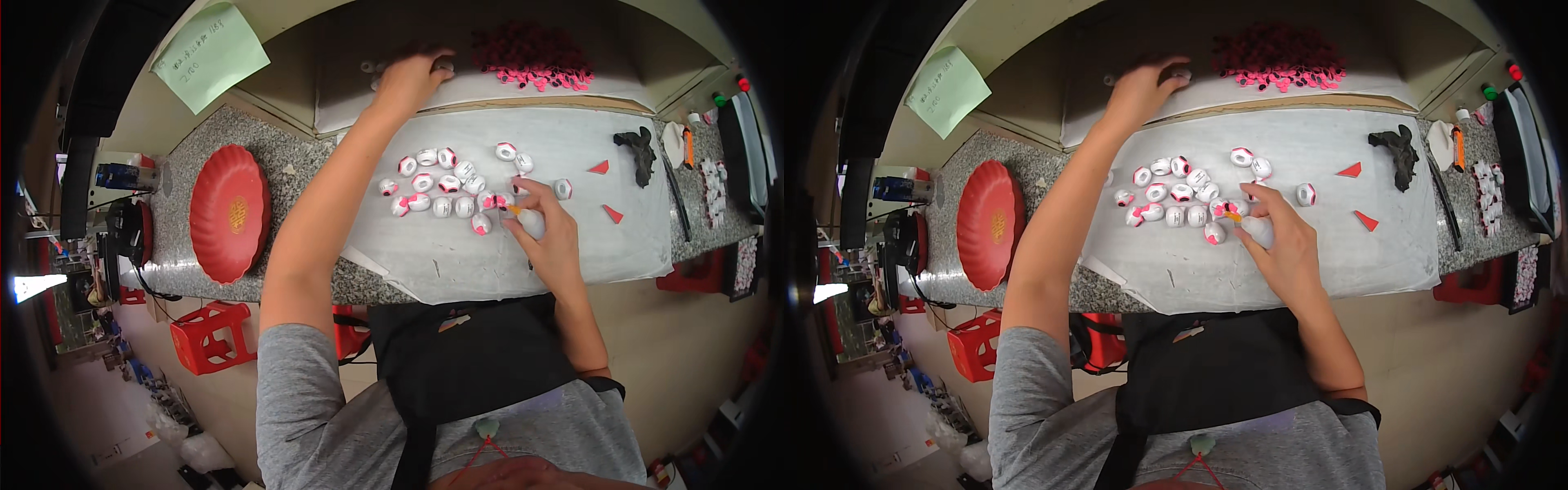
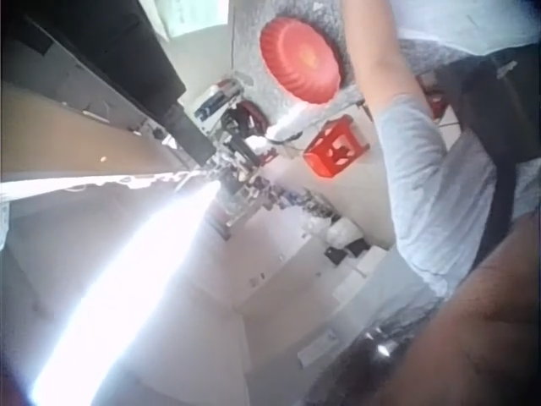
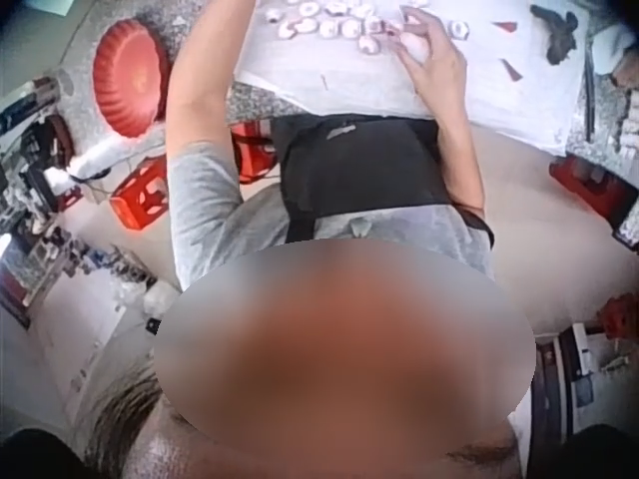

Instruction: Applying glue to toy components and attaching small bows to white cat heads.

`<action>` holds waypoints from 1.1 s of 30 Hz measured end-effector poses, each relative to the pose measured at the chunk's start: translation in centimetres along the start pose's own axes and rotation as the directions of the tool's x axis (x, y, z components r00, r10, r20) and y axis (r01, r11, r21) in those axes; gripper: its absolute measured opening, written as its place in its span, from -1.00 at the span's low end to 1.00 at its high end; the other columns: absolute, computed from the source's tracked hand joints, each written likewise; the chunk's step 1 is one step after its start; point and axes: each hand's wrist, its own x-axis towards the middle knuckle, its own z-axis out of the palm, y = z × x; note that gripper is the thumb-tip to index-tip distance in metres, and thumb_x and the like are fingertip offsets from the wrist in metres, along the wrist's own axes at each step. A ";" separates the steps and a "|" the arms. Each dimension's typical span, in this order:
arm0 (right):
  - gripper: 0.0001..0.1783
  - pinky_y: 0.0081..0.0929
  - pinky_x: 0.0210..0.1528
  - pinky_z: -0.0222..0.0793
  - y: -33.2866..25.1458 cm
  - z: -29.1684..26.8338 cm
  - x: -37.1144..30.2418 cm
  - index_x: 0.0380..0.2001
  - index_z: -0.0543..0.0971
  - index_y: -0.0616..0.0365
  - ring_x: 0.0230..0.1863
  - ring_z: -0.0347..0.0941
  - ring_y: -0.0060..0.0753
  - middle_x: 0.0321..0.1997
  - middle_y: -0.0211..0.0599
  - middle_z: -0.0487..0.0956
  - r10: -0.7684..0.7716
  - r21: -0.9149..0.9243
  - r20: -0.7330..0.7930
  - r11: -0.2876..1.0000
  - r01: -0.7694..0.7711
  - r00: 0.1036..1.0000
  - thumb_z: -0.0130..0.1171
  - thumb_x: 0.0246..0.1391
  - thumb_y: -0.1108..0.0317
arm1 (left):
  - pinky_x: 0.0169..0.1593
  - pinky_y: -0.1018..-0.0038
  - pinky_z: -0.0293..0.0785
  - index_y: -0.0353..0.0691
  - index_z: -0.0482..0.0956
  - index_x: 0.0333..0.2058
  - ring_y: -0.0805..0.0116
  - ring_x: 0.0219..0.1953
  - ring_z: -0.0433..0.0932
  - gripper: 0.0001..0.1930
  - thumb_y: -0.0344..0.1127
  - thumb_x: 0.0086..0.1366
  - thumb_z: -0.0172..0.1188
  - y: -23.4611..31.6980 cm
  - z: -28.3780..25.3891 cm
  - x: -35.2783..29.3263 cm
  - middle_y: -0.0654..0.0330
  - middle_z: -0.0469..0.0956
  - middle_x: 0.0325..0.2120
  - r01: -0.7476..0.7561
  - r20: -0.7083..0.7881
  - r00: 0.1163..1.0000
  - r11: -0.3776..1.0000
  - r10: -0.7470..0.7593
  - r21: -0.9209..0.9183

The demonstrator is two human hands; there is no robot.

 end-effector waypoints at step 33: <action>-0.52 -0.67 -0.52 0.19 -3.8 -1.2 -0.7 -0.47 0.32 0.15 -0.56 0.24 -0.56 -0.47 -0.29 0.31 -0.364 0.283 -0.347 0.838 0.466 0.864 0.35 -0.55 0.42 | -0.13 0.40 0.32 -0.36 0.25 -0.18 0.29 -0.21 0.38 -0.63 -0.56 -0.04 0.03 8.1 0.3 -16.3 0.00 0.35 -0.24 0.154 0.166 0.954 -0.065 -0.251 -0.986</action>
